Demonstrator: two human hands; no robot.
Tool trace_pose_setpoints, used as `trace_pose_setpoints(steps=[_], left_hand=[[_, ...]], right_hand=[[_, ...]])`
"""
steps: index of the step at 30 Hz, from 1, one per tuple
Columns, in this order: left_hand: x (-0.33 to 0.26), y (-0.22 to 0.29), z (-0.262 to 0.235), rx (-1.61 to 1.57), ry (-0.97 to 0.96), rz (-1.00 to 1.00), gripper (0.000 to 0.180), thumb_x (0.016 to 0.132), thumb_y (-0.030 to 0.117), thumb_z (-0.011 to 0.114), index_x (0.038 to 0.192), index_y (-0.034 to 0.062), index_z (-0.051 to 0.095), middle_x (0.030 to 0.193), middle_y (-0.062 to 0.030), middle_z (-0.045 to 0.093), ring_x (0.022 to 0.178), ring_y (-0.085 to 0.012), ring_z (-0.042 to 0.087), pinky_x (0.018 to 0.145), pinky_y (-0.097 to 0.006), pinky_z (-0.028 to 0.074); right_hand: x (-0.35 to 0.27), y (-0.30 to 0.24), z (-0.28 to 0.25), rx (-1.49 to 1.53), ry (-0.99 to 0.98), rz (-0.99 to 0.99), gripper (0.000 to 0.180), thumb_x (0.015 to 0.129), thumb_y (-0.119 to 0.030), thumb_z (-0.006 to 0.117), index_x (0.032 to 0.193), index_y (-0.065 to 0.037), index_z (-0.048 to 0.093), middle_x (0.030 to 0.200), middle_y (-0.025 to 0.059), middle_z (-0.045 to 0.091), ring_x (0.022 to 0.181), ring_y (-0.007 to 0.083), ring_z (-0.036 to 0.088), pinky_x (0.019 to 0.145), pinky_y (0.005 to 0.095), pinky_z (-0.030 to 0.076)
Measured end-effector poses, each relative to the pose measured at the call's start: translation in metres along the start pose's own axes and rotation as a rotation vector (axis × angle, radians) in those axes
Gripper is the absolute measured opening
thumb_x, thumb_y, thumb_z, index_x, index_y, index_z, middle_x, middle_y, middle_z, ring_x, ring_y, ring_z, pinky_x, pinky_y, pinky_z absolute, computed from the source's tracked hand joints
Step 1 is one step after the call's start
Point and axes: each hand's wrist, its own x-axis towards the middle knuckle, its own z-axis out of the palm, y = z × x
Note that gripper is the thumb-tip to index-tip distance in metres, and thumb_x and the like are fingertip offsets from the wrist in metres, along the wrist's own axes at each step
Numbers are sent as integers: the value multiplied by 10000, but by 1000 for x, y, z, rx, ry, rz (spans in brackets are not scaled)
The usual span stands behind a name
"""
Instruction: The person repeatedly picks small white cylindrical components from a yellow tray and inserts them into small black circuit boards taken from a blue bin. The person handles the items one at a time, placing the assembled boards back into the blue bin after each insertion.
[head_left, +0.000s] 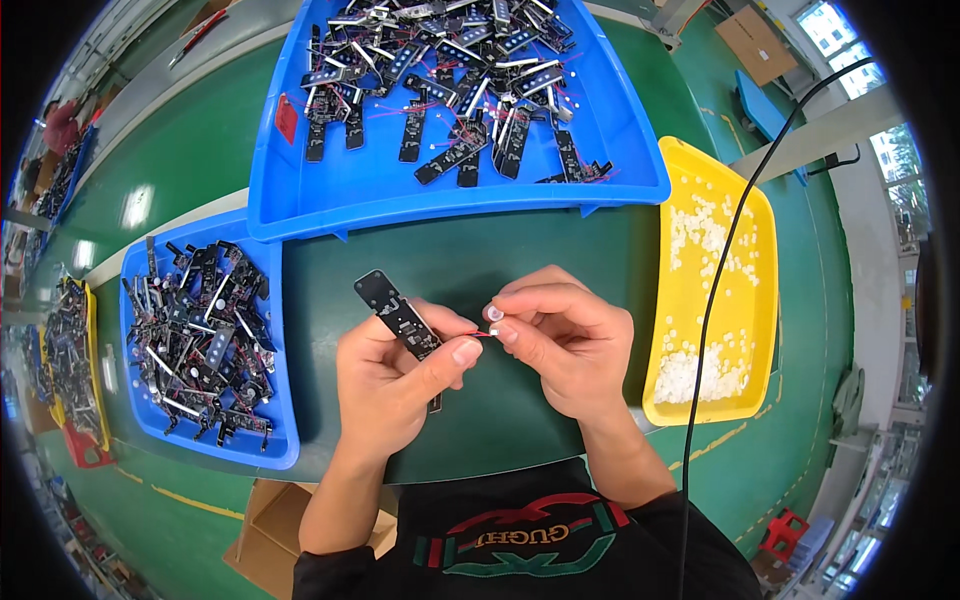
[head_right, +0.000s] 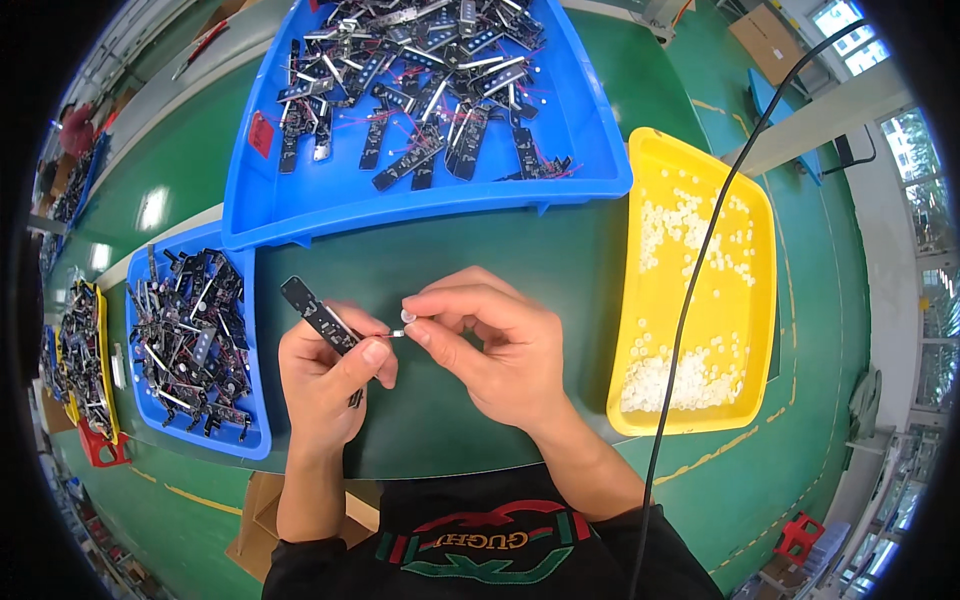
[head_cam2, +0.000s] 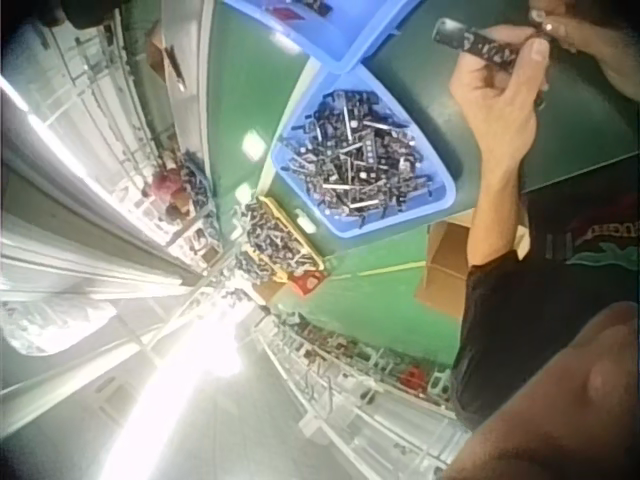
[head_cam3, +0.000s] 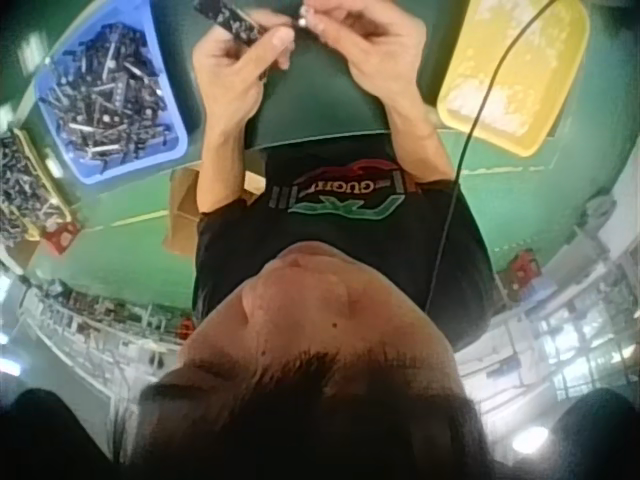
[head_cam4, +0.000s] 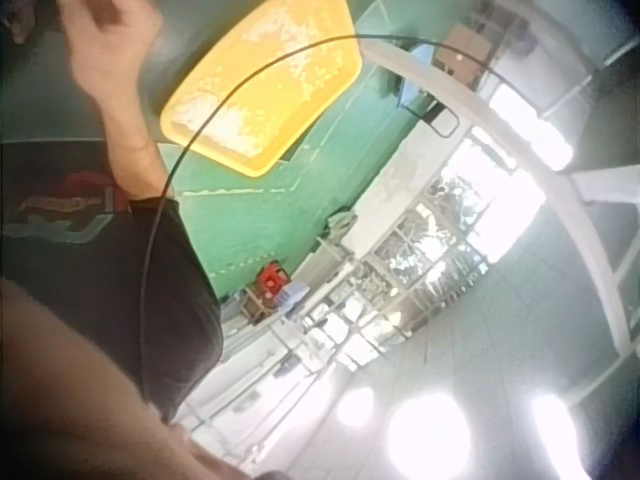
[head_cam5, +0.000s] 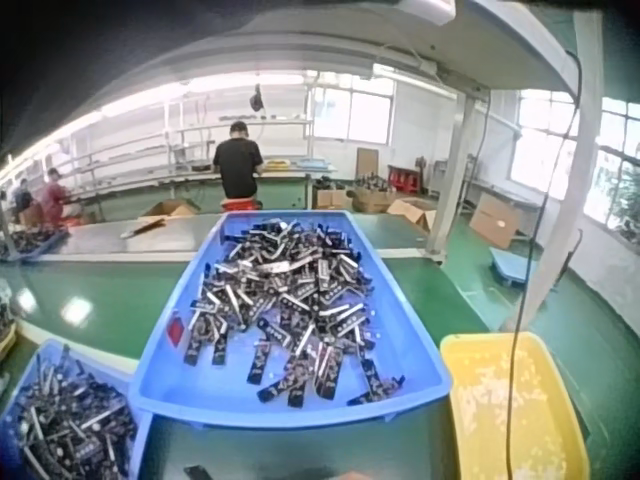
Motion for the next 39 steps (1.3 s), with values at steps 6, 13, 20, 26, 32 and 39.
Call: trace_pose_setpoints(steps=[6, 13, 20, 26, 32, 39], left_hand=[[2, 0, 1, -2, 14, -39, 95, 821, -1, 698, 893, -25, 642, 755, -52, 627, 622, -72, 542, 522, -199, 400], [3, 0, 0, 41, 1, -33, 84, 819, 8, 703, 871, -16, 641, 738, -40, 621, 627, -61, 529, 529, -202, 389], [3, -3, -3, 45, -8, -4, 104, 810, 21, 720, 838, 3, 622, 749, -37, 626, 644, -63, 540, 549, -203, 402], [3, -6, -4, 43, -18, 29, 110, 811, 18, 720, 848, 7, 617, 755, -40, 632, 665, -72, 563, 567, -206, 419], [4, -7, -1, 53, 1, 72, 108, 813, 8, 714, 851, 3, 613, 755, -40, 631, 665, -79, 569, 570, -209, 427], [2, -6, -1, 121, 38, 112, 125, 813, -5, 707, 852, -7, 589, 749, -52, 629, 652, -73, 564, 564, -202, 426]], right_hand=[[1, 0, 3, -79, 4, -115, 228, 758, 129, 671, 966, 36, 675, 941, 136, 644, 699, 107, 582, 586, 229, 449], [3, -3, 3, -166, -31, -244, 240, 732, 113, 689, 954, 25, 682, 935, 141, 654, 687, 118, 603, 520, 216, 466], [1, -2, 4, -295, -28, -298, 247, 722, 121, 680, 951, 28, 686, 931, 146, 659, 707, 146, 627, 518, 226, 485], [0, -1, 4, -280, -18, -311, 261, 712, 131, 678, 953, 32, 680, 935, 145, 662, 688, 151, 625, 516, 233, 483], [-4, -5, 10, -297, 73, -320, 310, 686, 147, 700, 971, 35, 648, 848, 130, 677, 605, 162, 621, 518, 248, 494], [-6, 0, 17, -476, 105, -534, 344, 676, 132, 707, 987, 31, 599, 866, 167, 687, 658, 236, 668, 570, 280, 546]])
